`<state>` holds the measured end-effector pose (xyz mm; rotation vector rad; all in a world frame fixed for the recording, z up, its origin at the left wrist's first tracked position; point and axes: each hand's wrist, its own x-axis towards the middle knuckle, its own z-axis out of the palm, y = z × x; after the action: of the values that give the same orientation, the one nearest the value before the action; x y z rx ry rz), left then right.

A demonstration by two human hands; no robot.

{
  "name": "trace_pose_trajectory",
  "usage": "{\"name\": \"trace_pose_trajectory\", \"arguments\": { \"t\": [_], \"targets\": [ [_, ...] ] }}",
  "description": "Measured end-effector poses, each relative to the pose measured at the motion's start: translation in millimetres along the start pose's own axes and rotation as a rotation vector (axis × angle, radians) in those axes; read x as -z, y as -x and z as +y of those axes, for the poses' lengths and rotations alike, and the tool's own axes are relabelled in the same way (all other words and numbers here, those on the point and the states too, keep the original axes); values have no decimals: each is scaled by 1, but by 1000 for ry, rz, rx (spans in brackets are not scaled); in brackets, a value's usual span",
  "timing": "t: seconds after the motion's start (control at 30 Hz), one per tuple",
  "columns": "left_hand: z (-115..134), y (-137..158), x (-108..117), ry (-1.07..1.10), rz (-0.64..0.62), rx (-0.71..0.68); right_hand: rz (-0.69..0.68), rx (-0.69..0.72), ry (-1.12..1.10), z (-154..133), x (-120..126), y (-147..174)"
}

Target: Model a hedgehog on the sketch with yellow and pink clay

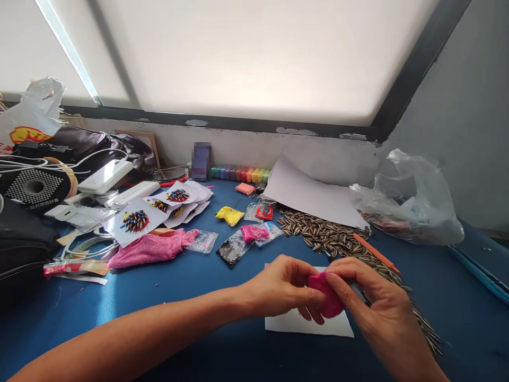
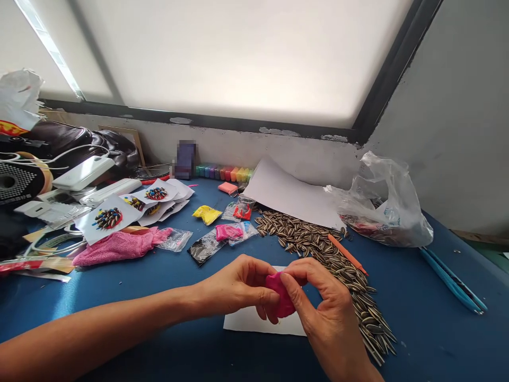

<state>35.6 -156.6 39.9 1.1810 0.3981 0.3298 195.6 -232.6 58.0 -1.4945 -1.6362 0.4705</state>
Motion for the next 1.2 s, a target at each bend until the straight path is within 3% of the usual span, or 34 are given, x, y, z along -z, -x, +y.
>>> {"name": "trace_pose_trajectory", "arguments": {
  "t": [0.23, 0.47, 0.7, 0.93, 1.2],
  "targets": [
    [-3, 1, 3, 26, 62, 12, -9, -187, -123, 4, 0, 5],
    [-1, 2, 0, 4, -11, 5, -40, -142, -112, 0, 0, 2],
    [7, 2, 1, 61, 155, -33, 2, -234, -177, -1, 8, -5],
    [8, 3, 5, -195, 226, -116, -52, -209, -174, -3, 5, -3],
    [8, 0, 8, -110, 309, -181, -63, -269, -191, -2, 6, -5]
  ]
}}
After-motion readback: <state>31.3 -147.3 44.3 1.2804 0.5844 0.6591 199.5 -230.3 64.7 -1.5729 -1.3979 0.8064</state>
